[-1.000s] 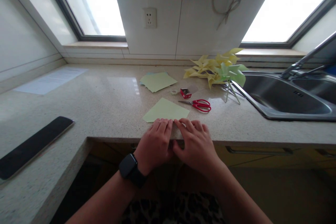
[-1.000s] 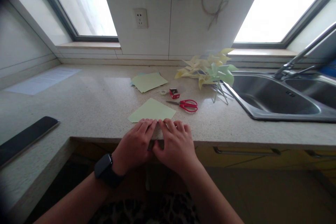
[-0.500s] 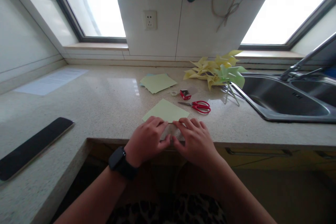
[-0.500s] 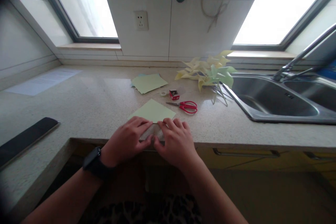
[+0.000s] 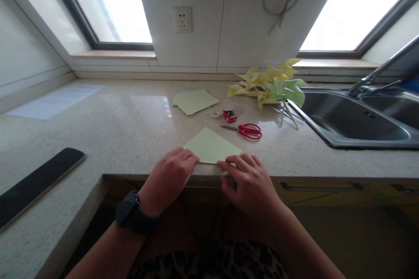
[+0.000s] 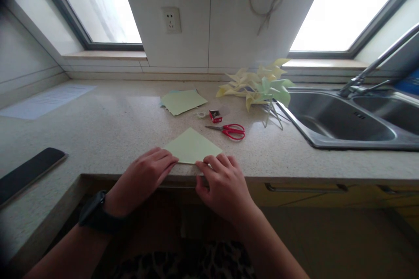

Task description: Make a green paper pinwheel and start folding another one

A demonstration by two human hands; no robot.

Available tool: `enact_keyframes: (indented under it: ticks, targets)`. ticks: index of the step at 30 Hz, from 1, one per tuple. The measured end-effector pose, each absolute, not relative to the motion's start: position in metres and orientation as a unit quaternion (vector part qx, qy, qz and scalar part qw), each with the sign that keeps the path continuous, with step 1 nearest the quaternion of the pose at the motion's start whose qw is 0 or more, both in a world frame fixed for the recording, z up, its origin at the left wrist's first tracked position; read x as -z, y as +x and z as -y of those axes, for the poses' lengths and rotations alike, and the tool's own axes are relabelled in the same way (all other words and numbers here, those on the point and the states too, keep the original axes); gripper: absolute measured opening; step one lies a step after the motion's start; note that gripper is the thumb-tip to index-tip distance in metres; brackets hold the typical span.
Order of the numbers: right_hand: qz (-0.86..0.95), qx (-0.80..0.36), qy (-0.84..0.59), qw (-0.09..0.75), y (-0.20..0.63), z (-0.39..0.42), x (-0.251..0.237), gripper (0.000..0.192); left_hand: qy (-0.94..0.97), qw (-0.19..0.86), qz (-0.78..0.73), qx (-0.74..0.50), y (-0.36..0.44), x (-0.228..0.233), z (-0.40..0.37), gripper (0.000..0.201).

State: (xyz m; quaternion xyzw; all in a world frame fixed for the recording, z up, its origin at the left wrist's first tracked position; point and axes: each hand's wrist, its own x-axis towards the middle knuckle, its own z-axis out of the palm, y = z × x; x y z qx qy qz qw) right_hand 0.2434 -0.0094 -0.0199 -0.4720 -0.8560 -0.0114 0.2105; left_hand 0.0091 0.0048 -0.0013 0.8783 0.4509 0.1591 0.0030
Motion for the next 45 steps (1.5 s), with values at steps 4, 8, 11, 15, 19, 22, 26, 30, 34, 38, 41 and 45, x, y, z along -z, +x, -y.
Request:
enact_keyframes:
  ticks: [4, 8, 11, 15, 19, 22, 26, 30, 34, 38, 41, 45]
  targets:
    - [0.867, 0.019, -0.439, 0.235, 0.251, 0.009, 0.025, 0.023, 0.873, 0.006, -0.459, -0.167, 0.010, 0.005, 0.006, 0.020]
    - [0.870, 0.014, -0.424, 0.252, 0.256, 0.004, 0.030, 0.019, 0.865, 0.035, -0.463, -0.188, 0.008, 0.006, 0.012, 0.016]
    - [0.870, 0.016, -0.401, 0.286, 0.258, 0.001, 0.033, 0.015, 0.865, 0.058, -0.459, -0.197, 0.006, 0.008, 0.013, 0.014]
    - [0.870, -0.006, -0.382, 0.313, 0.258, -0.001, 0.036, 0.007, 0.866, 0.070, -0.451, -0.205, 0.004, 0.011, 0.016, 0.011]
    - [0.870, -0.026, -0.377, 0.316, 0.257, -0.001, 0.035, 0.010, 0.867, 0.057, -0.446, -0.214, 0.005, 0.013, 0.018, 0.010]
    - [0.870, -0.008, -0.362, 0.334, 0.256, -0.001, 0.035, 0.007, 0.871, 0.031, -0.435, -0.224, 0.005, 0.017, 0.021, 0.012]
    - [0.864, 0.024, -0.338, 0.373, 0.256, 0.000, 0.043, 0.003, 0.875, -0.035, -0.401, -0.269, 0.004, 0.027, 0.028, 0.020]
    - [0.861, 0.031, -0.328, 0.388, 0.257, 0.000, 0.051, 0.010, 0.862, -0.078, -0.418, -0.276, 0.007, 0.039, 0.036, 0.030]
    - [0.861, 0.027, -0.324, 0.391, 0.258, 0.000, 0.053, 0.015, 0.856, -0.100, -0.430, -0.270, 0.010, 0.046, 0.040, 0.034]
    - [0.862, 0.014, -0.325, 0.389, 0.259, 0.001, 0.050, 0.012, 0.851, -0.099, -0.442, -0.265, 0.009, 0.045, 0.040, 0.034]
    - [0.866, 0.004, -0.320, 0.384, 0.259, 0.001, 0.048, 0.009, 0.851, -0.077, -0.443, -0.271, 0.008, 0.040, 0.038, 0.029]
    - [0.868, 0.003, -0.311, 0.387, 0.258, 0.000, 0.048, 0.005, 0.855, -0.069, -0.431, -0.280, 0.008, 0.036, 0.036, 0.023]
